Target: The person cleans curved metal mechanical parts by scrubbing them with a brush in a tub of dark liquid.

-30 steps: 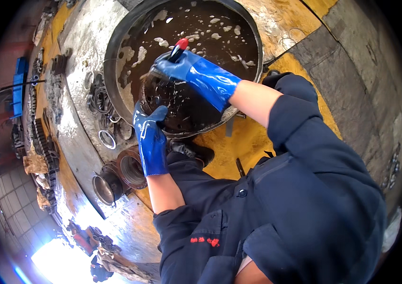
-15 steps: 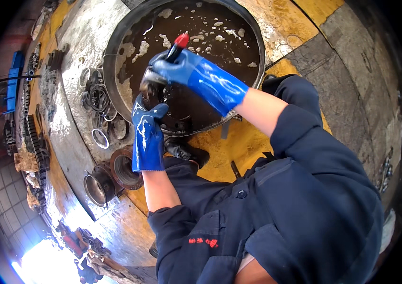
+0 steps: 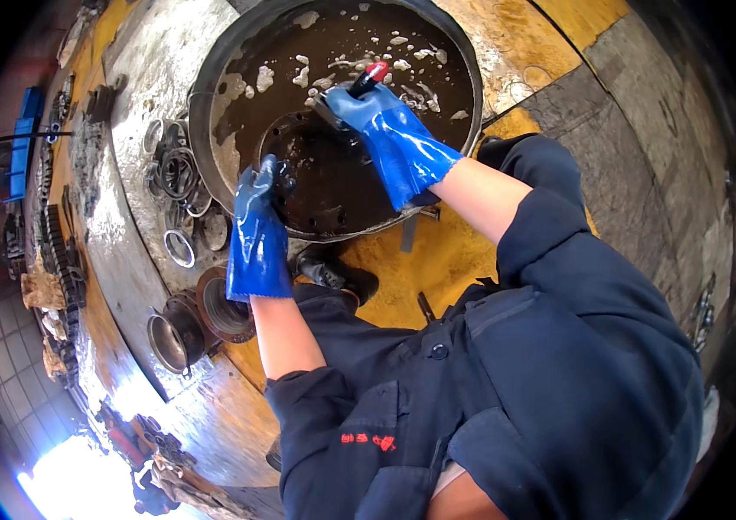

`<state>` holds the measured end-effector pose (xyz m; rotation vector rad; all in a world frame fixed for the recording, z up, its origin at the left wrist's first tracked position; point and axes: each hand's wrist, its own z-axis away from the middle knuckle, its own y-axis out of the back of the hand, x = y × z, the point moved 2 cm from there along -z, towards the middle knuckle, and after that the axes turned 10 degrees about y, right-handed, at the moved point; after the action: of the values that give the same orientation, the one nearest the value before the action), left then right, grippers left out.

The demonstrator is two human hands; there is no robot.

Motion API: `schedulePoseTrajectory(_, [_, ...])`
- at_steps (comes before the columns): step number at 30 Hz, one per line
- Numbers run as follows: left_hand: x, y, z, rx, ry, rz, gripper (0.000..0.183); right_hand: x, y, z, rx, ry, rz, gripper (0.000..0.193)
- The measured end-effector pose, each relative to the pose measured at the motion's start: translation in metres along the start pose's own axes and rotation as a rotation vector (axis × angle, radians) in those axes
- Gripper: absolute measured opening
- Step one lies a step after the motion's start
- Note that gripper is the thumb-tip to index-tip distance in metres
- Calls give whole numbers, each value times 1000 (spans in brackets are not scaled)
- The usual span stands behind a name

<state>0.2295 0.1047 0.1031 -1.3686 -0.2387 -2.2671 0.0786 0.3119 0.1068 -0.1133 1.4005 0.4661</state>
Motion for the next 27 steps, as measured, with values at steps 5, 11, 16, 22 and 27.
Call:
schedulePoseTrajectory(5, [-24,44,-45,-77,272,346,77,-56,-30,20,-222,101,-101,40])
schedulePoseTrajectory(11, [-20,16,-47,169,318,326,92,1,-61,50,-422,184,-467,17])
schedulePoseTrajectory(16, [-17,26,-38,78,231,321,90,23,-48,85,-627,453,-35,26])
schedulePoseTrajectory(22, [-12,11,-31,104,298,349,79,62,-8,71,-721,922,214,22])
schedulePoseTrajectory(27, [-3,-8,1,103,137,227,74,67,17,35,-675,1083,432,22])
